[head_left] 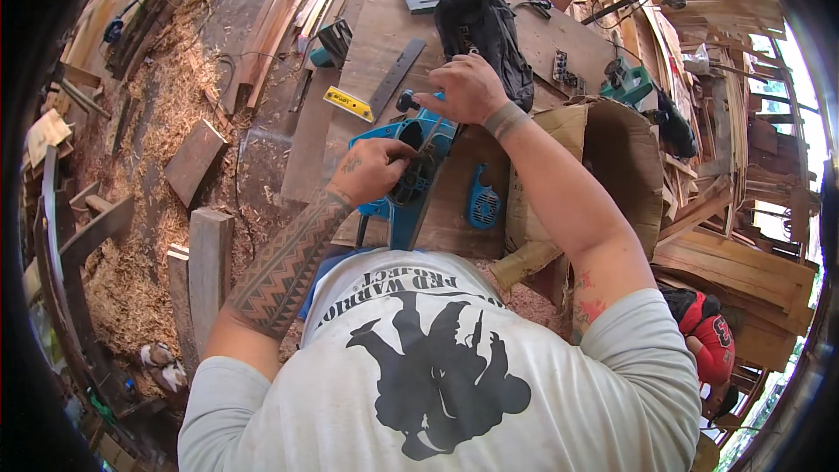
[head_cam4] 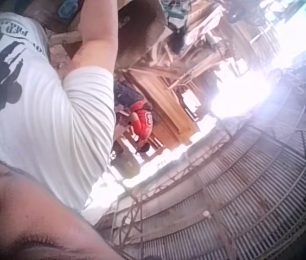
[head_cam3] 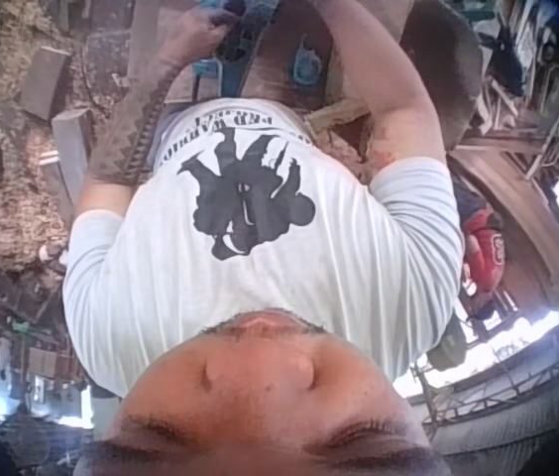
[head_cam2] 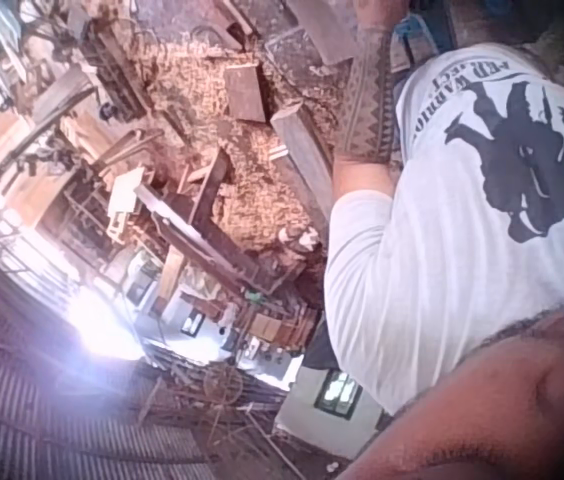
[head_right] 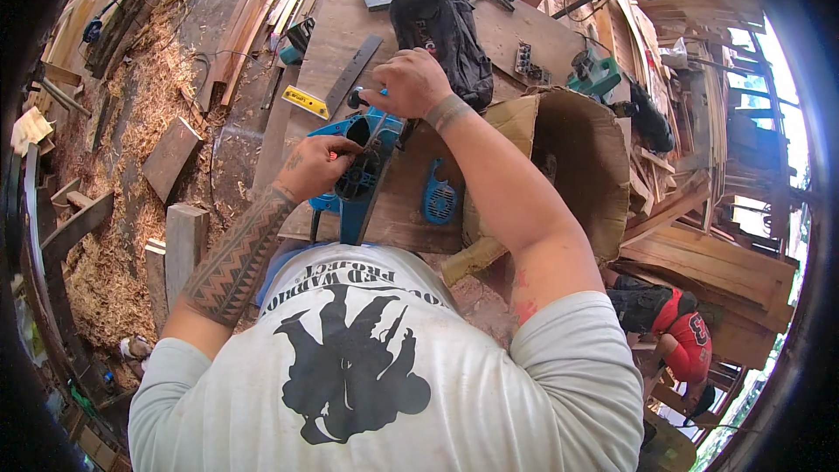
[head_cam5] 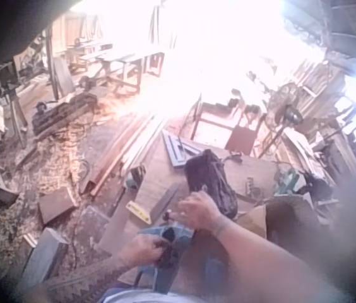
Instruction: The person uses a screwdriver to loosen and remove screws from an electric planer, then removes the planer's casing to access the internal components.
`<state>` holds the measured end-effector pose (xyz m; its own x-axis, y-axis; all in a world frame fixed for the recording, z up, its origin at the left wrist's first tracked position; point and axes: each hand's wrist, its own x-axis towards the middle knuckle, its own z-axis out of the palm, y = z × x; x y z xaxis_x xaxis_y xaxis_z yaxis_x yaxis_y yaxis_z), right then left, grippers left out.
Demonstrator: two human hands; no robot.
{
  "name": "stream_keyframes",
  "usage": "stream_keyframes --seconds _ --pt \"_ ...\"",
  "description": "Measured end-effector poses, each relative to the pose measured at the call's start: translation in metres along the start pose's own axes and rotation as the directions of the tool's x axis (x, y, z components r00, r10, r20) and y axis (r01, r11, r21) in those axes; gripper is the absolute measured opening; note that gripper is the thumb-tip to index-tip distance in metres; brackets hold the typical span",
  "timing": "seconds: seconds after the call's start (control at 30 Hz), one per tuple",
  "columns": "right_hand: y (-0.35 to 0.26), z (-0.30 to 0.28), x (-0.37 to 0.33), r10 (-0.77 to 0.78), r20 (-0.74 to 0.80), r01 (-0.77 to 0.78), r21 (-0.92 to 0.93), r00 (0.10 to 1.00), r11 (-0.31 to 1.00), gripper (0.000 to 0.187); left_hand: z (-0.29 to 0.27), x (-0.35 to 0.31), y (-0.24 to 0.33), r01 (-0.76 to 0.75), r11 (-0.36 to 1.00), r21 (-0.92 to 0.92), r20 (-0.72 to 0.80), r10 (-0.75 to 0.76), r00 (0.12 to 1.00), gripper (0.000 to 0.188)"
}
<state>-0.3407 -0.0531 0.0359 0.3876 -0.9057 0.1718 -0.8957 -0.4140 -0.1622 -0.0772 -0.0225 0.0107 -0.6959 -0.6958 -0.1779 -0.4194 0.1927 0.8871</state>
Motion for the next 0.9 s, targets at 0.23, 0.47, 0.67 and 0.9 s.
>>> stream_keyframes --seconds 0.23,0.47,0.67,0.9 --pt "-0.004 0.003 -0.002 -0.023 -0.057 0.026 0.047 0.998 0.999 0.044 -0.001 -0.001 0.002 0.046 0.999 -0.017 -0.01 -0.046 0.999 0.025" --pt "0.017 0.031 -0.005 0.034 0.13 -0.046 0.093 0.991 0.995 0.041 0.003 0.0 0.002 -0.019 1.0 -0.022 -0.069 0.017 0.997 0.026" --pt "0.013 0.034 0.005 0.049 0.164 -0.091 0.258 0.985 0.962 0.043 0.002 0.023 0.013 0.06 0.965 0.254 -0.027 -0.055 0.998 0.035" --pt "0.025 0.015 0.026 0.159 -0.025 -0.154 0.146 0.987 0.977 0.038 0.008 0.029 0.0 -0.008 0.957 0.289 -0.016 0.013 1.0 0.033"
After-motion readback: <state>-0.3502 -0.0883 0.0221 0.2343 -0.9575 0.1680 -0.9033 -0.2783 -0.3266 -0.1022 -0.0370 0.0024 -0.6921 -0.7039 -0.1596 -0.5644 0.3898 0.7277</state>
